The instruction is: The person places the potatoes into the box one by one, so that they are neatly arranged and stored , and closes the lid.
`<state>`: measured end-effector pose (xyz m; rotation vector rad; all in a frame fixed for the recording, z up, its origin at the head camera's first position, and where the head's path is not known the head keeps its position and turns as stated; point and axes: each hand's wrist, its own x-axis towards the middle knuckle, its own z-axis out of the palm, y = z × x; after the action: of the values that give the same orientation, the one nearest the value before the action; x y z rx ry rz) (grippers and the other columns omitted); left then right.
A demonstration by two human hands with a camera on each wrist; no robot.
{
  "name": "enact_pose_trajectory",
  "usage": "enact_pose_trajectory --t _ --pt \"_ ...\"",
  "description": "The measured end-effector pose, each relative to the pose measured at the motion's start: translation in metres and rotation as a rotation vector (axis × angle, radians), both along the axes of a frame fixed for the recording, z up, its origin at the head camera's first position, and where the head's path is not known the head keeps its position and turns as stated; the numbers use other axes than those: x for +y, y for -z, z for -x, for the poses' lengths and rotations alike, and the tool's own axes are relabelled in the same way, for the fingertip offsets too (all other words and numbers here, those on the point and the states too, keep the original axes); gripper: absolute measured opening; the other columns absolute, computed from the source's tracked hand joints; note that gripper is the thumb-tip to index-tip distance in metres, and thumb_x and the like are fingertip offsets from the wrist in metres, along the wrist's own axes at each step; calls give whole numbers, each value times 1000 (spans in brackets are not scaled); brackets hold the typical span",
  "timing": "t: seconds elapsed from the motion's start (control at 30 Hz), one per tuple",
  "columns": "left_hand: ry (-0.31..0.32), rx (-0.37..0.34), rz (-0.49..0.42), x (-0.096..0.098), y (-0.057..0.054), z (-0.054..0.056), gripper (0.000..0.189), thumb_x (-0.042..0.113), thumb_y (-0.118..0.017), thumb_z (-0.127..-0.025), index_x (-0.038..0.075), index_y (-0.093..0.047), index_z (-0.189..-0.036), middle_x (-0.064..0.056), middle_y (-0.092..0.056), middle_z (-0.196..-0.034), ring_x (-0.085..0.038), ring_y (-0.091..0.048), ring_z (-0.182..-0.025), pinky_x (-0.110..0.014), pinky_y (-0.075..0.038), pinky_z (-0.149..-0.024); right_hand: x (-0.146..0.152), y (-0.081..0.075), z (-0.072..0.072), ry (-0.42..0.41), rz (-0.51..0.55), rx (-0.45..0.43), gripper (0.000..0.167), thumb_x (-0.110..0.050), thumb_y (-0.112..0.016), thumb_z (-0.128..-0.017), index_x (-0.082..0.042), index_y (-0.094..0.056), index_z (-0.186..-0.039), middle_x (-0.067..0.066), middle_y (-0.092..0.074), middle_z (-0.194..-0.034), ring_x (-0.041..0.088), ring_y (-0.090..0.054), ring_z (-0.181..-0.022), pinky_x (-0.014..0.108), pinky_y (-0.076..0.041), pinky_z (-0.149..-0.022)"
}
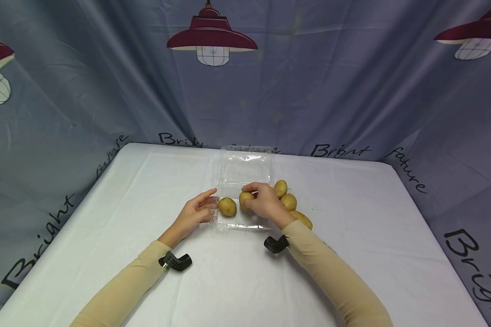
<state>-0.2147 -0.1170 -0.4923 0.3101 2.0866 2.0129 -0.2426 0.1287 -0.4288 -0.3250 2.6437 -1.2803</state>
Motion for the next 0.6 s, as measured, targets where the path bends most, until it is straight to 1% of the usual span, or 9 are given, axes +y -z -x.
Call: enact_pose_trajectory --t 0.3,0.37,0.6 --pt "-1 -3 -3 0 0 0 73 -3 -50 -86 5 -38 -157 -29 -49 -149 -38 -57 -129 -23 -62 -84 -6 4 -2 4 -42 5 37 -13 -74 -84 -3 -72 -120 17 -72 -120 32 -68 -106 35 -58 -86" --pt "-2 -5 -3 0 0 0 73 -3 -50 -86 5 -38 -157 -29 -49 -149 -37 -57 -129 -23 -62 -84 -7 5 -2 2 -54 5 37 -13 -74 -85 -3 -72 -120 17 -72 -120 31 -68 -106 35 -58 -85" --pt "4 -4 -2 -1 -1 0 73 -2 -51 -86 6 -38 -157 -28 -49 -149 -34 -59 -126 -24 -62 -85 -11 10 -1 -1 -84 -36 37 -13 -74 -86 -4 -71 -122 15 -71 -123 29 -68 -107 30 -59 -79"
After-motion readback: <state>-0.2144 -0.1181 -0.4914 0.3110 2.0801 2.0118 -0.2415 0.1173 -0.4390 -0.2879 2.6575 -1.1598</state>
